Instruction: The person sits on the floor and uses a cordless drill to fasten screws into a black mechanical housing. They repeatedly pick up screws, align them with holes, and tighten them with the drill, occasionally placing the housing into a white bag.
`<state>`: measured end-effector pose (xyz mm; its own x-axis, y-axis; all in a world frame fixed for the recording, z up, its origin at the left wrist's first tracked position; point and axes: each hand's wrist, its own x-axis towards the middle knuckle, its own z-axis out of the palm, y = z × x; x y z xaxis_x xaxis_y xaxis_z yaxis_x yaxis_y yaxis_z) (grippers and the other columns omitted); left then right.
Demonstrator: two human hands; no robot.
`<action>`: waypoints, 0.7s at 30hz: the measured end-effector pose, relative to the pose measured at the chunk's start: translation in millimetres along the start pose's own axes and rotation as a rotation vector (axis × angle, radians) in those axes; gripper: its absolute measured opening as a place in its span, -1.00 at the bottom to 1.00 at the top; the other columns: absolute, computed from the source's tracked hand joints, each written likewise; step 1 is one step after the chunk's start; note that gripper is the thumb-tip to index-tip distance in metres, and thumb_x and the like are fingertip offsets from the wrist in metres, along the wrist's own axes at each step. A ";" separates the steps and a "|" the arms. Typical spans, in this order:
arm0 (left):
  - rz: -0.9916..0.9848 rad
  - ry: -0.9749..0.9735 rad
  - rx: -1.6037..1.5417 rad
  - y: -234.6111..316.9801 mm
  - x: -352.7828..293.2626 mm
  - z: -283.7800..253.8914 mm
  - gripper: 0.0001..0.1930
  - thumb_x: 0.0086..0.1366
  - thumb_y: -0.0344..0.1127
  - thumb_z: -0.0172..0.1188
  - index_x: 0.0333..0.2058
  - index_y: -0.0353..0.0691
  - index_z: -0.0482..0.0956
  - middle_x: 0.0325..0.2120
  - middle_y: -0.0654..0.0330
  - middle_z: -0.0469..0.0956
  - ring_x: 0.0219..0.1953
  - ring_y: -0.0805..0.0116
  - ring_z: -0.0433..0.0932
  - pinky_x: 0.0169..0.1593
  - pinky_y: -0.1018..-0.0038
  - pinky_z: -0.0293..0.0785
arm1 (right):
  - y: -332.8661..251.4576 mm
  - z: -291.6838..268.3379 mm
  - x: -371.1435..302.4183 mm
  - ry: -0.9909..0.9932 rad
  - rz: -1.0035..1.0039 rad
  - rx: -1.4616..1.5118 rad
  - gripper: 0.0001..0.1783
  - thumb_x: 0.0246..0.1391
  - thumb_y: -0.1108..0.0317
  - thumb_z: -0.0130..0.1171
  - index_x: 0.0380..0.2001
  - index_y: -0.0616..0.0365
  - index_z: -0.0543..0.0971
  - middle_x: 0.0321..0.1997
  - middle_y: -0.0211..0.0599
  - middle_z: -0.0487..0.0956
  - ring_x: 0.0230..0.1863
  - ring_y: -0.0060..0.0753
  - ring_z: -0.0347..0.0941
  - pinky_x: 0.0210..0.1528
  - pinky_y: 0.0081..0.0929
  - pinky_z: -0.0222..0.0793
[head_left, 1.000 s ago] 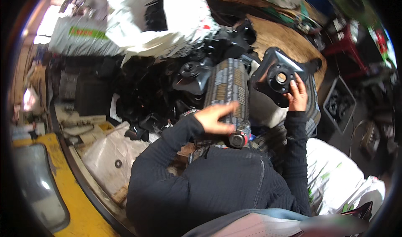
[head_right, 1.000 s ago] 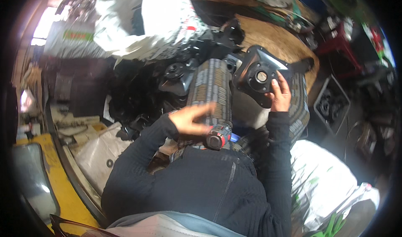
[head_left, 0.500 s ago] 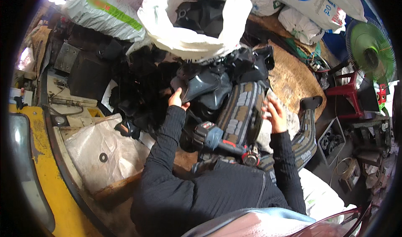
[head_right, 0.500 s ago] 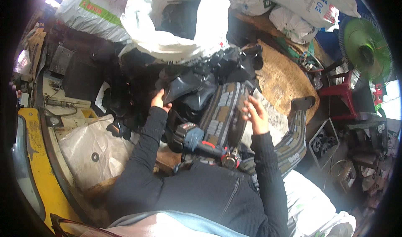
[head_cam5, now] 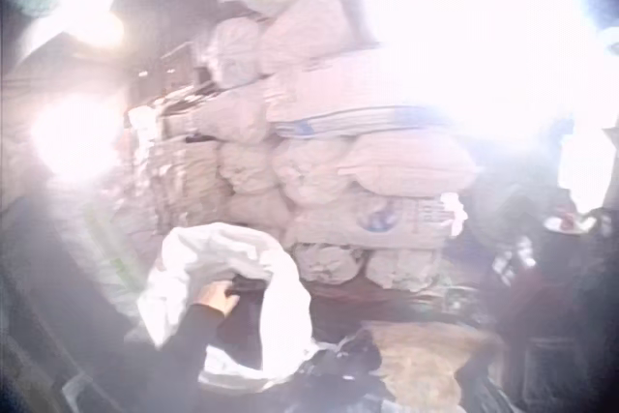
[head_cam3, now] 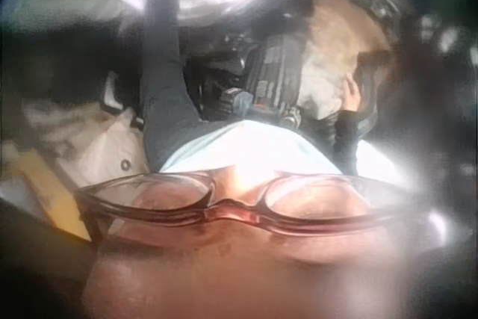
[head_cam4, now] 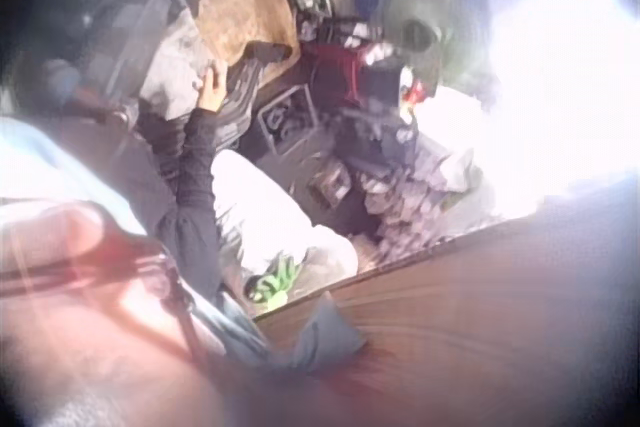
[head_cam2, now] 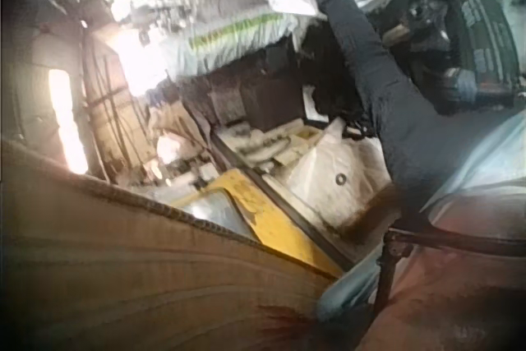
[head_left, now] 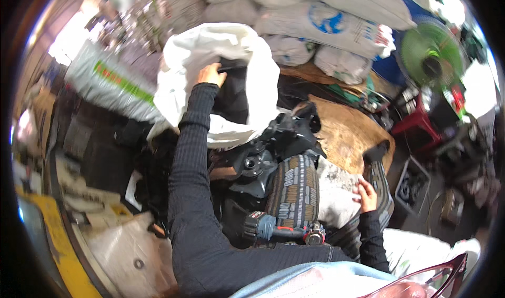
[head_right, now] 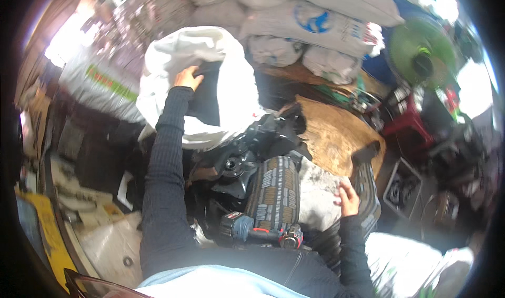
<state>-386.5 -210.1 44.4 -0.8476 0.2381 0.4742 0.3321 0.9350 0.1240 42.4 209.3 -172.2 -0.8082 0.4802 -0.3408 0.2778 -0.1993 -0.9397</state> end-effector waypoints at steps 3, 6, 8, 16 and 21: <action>0.056 -0.146 0.141 -20.1 46.2 58.9 -0.69 0.20 -0.35 0.15 -0.07 -0.26 0.55 -0.17 -0.03 0.59 -0.11 0.31 0.57 -0.05 0.47 0.47 | -8.0 -68.7 -5.6 0.182 -0.148 0.020 -0.62 0.20 0.30 0.12 0.07 0.15 0.49 -0.06 -0.35 0.57 -0.17 -0.62 0.45 -0.38 -0.63 0.39; 0.103 -0.211 0.147 -63.9 61.2 70.3 -0.64 0.15 -0.40 0.13 -0.04 -0.27 0.53 -0.13 -0.03 0.56 -0.07 0.29 0.54 -0.02 0.45 0.44 | -16.2 -116.6 -22.2 0.448 -0.169 -0.197 -0.60 0.18 0.19 0.13 0.04 0.12 0.52 -0.04 -0.34 0.60 -0.15 -0.54 0.51 -0.28 -0.54 0.45; 0.127 -0.193 0.117 -44.7 71.5 74.9 -0.61 0.13 -0.43 0.11 -0.02 -0.28 0.52 -0.10 -0.03 0.54 -0.04 0.27 0.52 0.00 0.45 0.42 | -1.5 -166.2 -34.9 0.698 -0.072 -0.295 -0.65 0.15 0.26 0.14 -0.03 0.14 0.56 -0.08 -0.22 0.63 -0.06 -0.40 0.56 0.04 -0.49 0.41; 0.317 -0.171 -0.212 108.1 -24.4 -42.0 -0.48 0.01 -0.56 0.05 0.05 -0.31 0.47 -0.01 -0.04 0.47 0.08 0.22 0.43 0.10 0.41 0.35 | 77.0 -297.3 -37.6 1.235 -0.012 -0.577 -0.62 0.01 0.32 0.20 -0.04 0.04 0.55 -0.05 -0.19 0.58 0.00 -0.18 0.50 0.10 -0.34 0.39; 0.488 -0.461 -0.414 221.1 -110.8 -86.2 -0.39 -0.06 -0.63 0.02 0.10 -0.33 0.43 0.06 -0.04 0.43 0.15 0.19 0.37 0.16 0.39 0.31 | 67.8 -340.5 28.1 1.052 -0.135 -1.029 -0.55 -0.08 0.31 0.26 -0.02 -0.01 0.54 0.04 -0.21 0.53 0.10 -0.08 0.39 0.14 -0.21 0.31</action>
<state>-183.5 -52.4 94.4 -0.6221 0.7662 0.1611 0.7615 0.5441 0.3523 215.3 500.1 -255.0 -0.2426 0.9199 0.3081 0.8342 0.3599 -0.4177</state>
